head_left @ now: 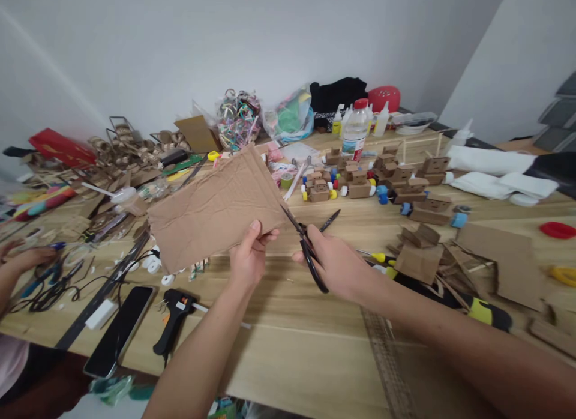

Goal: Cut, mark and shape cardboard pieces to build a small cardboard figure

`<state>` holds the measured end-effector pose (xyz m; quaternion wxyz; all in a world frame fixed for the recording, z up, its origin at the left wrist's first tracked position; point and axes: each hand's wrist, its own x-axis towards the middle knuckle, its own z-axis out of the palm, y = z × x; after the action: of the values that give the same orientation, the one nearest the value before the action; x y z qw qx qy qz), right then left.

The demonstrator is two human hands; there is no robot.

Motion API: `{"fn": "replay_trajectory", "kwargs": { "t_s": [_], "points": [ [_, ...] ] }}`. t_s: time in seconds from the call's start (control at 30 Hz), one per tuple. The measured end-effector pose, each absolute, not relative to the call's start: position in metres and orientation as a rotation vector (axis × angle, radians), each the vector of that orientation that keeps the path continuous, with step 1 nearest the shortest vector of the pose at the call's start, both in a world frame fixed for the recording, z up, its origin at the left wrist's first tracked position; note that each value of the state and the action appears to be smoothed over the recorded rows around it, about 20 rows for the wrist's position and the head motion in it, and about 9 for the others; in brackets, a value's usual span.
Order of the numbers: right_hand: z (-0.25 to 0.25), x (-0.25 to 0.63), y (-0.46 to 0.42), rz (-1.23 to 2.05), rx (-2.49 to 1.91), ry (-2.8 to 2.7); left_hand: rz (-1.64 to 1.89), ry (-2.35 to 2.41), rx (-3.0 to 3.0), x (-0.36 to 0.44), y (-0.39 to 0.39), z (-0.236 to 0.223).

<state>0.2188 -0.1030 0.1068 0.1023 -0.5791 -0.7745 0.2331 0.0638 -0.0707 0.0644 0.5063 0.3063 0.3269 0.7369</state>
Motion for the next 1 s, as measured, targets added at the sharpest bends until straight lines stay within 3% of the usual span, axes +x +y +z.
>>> {"fn": "replay_trajectory", "kwargs": {
  "t_s": [1.0],
  "points": [
    [0.106,0.219,-0.1,0.625,-1.851,-2.267,1.68,0.944,0.867,0.068,-0.078,0.06]
  ]
}}
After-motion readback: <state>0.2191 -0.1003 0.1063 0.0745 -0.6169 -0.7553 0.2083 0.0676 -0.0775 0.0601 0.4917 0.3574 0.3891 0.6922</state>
